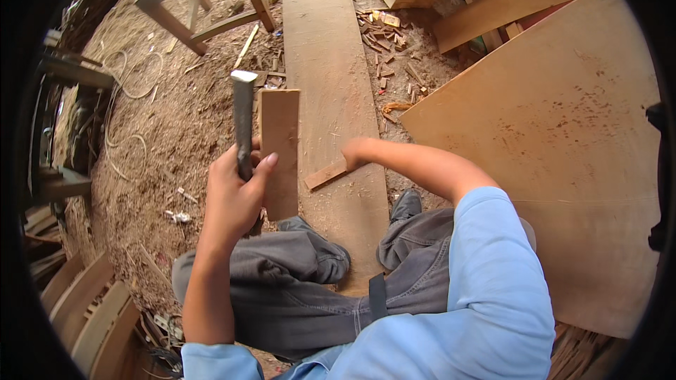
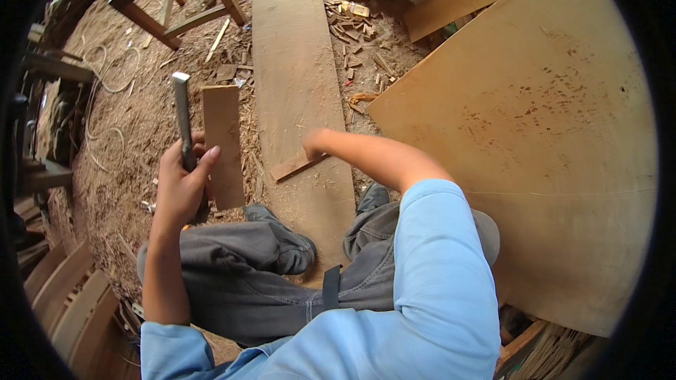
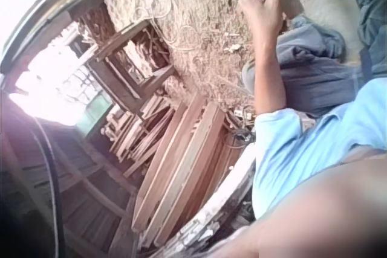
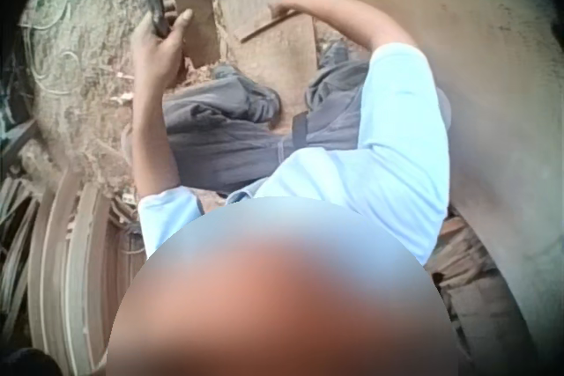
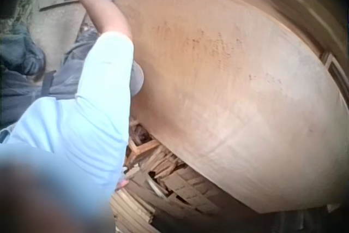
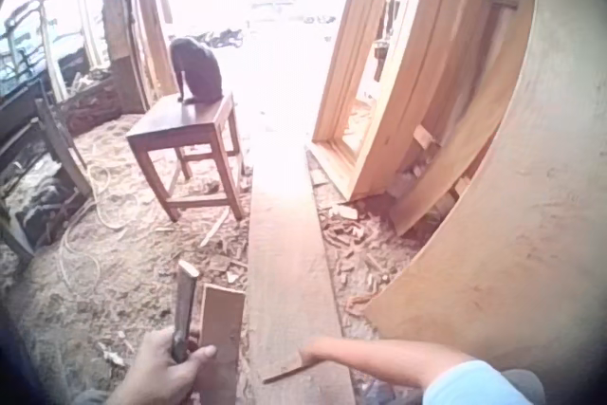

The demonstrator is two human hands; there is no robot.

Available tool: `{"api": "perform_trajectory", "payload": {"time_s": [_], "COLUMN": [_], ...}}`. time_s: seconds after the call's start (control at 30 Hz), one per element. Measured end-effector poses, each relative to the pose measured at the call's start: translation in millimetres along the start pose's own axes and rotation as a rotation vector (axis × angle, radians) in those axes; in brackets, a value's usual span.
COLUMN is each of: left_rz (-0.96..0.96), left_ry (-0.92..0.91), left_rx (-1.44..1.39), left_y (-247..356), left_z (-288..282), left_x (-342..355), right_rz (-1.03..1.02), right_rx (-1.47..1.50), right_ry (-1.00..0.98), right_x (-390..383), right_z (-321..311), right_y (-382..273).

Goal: The person sits on the floor and uses a chisel to carve small rectangular pieces of wood. They repeatedly position the chisel and strike it to remove shavings, then inspect the carved pieces.

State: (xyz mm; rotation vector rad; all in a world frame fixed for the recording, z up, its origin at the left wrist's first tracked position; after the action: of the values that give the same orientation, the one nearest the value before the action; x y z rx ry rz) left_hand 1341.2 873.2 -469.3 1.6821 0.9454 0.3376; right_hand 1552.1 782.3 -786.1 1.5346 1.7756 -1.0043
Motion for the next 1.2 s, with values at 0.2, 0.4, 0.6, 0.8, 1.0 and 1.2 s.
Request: {"api": "perform_trajectory", "payload": {"time_s": [0.2, 0.4, 0.6, 0.8, 1.0, 1.2], "left_rz": [0.078, 0.047, 0.011, 0.009, -0.066, -0.380], "left_ry": [-0.091, -0.237, -0.328, -0.324, -0.415, -0.500], "left_rx": [0.185, -0.177, -0.390, -0.252, 0.363, 0.860], "left_y": [24.7, 22.4, 35.8, 43.4, 32.8, -32.7], "left_z": [21.7, 61.8, 84.9, 68.9, 43.9, 3.2], "left_x": [-16.5, -25.6, -27.6, 16.6, 65.6, 91.1], "right_rz": [0.011, -0.038, -0.107, 0.079, 0.235, 0.398], "right_rx": [0.115, 0.818, 1.114, 1.154, 1.268, 1.379], "right_ry": [0.421, 0.565, 0.567, 0.922, 0.909, 0.775], "right_x": [-129.6, -283.0, -361.7, -339.3, -234.2, -47.5], "right_z": [-72.5, -107.4, -110.2, -140.5, -142.6, -53.5], "right_y": [1.0, -28.5, -58.9, -51.3, 10.3, 53.2]}}
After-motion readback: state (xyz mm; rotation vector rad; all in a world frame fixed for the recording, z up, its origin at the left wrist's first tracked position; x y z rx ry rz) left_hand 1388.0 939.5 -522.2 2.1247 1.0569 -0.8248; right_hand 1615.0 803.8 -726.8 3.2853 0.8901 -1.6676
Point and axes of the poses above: each hand's wrist, its own x-axis towards the middle knuckle, its own z-axis out of the palm, y = z × x, the point moved 2 cm from there along x, towards the middle knuckle, and after that the axes turned 10 degrees about -x, right-handed, at the moved point
